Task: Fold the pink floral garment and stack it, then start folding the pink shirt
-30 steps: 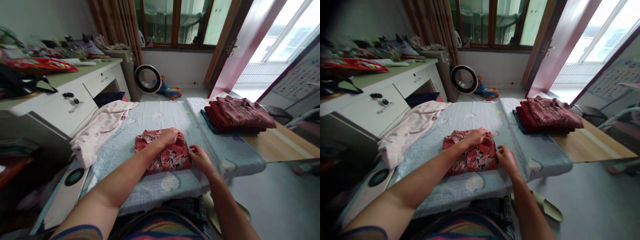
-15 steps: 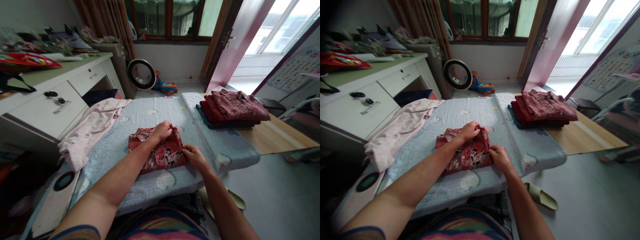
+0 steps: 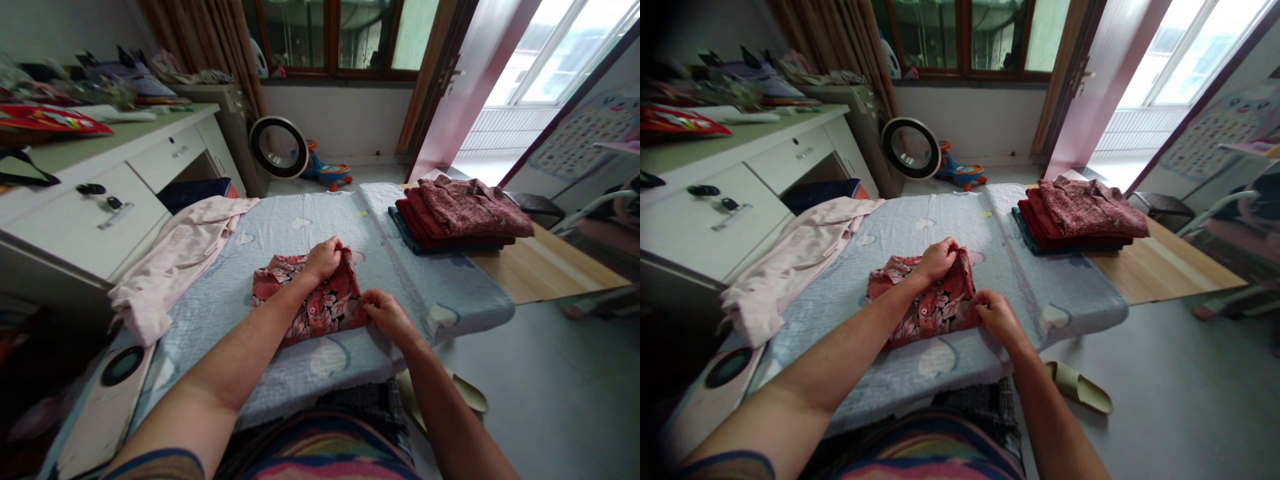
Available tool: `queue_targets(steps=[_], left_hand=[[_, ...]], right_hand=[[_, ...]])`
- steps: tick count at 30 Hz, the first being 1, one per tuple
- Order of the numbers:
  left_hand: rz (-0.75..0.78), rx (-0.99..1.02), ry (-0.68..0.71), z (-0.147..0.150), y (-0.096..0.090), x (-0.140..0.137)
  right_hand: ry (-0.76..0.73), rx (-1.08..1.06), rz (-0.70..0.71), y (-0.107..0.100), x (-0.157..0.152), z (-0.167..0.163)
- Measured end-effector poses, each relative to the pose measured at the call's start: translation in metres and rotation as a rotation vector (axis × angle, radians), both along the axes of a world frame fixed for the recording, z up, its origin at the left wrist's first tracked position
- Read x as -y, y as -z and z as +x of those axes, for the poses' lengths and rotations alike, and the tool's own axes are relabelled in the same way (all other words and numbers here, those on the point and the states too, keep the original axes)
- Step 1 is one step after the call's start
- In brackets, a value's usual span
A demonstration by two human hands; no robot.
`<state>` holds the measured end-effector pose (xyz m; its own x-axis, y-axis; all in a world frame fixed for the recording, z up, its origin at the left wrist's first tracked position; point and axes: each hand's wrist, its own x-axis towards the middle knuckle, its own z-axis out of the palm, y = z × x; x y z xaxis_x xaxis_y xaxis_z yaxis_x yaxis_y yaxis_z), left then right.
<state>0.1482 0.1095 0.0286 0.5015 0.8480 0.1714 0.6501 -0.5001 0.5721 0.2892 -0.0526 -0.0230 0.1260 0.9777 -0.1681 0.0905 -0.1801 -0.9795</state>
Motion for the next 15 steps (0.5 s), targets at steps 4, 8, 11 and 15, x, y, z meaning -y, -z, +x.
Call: queue_targets(steps=[4,8,11,15], left_hand=[[0.021,0.008,-0.02,0.001,0.005,0.005],[0.026,0.072,-0.008,0.0,0.007,0.005],[0.049,0.122,0.012,0.0,0.006,0.003],[0.109,0.17,-0.057,0.001,0.007,0.003]], right_hand=[[0.018,-0.098,-0.048,-0.014,0.004,0.0],[-0.099,-0.054,-0.1,-0.021,0.009,-0.002],[-0.075,0.103,-0.058,-0.013,0.008,-0.003],[-0.009,0.162,-0.015,-0.003,0.004,-0.004]])
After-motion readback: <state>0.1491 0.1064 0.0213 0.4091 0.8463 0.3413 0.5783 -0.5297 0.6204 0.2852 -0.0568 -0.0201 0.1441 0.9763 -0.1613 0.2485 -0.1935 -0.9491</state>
